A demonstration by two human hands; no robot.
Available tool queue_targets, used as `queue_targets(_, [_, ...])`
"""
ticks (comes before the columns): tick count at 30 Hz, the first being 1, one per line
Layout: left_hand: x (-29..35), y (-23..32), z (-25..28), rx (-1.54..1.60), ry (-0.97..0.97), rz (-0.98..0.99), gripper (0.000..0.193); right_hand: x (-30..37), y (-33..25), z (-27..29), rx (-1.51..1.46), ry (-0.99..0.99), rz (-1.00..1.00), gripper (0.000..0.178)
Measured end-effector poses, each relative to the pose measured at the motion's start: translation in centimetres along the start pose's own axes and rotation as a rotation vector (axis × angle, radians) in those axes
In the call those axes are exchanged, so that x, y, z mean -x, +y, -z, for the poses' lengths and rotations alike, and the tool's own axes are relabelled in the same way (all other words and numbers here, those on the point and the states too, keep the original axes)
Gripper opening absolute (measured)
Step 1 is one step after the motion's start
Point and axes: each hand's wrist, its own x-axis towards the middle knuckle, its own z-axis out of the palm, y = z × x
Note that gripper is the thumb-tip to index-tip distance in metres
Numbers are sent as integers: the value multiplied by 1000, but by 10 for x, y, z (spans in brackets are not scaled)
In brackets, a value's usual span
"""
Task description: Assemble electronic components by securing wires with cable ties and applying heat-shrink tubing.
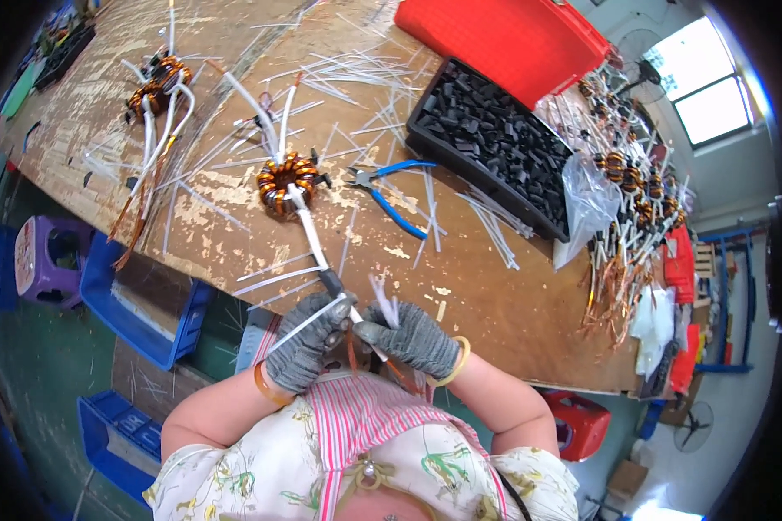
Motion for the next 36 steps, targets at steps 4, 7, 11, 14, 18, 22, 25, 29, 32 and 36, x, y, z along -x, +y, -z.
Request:
queue_targets(4, [-5,-12,4,-67,74,-206,22,2,7,-6,-5,9,53,23])
queue_targets(7, [-7,-3,1,264,13,-22,17,3,19,-11,6,56,126,21])
queue_targets(11, [-10,11,4,178,-33,9,18,3,17,-5,-1,49,154,16])
queue_targets(14, [0,32,7,-185,24,-14,19,4,14,21,176,180,308,13])
queue_targets(18, [21,51,4,-659,-21,-199,22,1,1,104,828,707,342,27])
queue_targets(22, [23,48,23,-692,235,-388,19,-23,13,185,1189,959,441,24])
queue_targets(25, [21,61,31,-873,360,-621,14,-29,6,194,1419,1026,117,27])
queue_targets(29, [14,91,42,-1313,473,-958,26,-27,21,196,1407,1116,249,41])
queue_targets(32, [-4,115,50,-1763,471,-1096,40,-29,17,182,1337,1121,438,30])
queue_targets(36, [-46,132,56,-2156,332,-1084,45,-31,26,188,1167,1083,660,22])
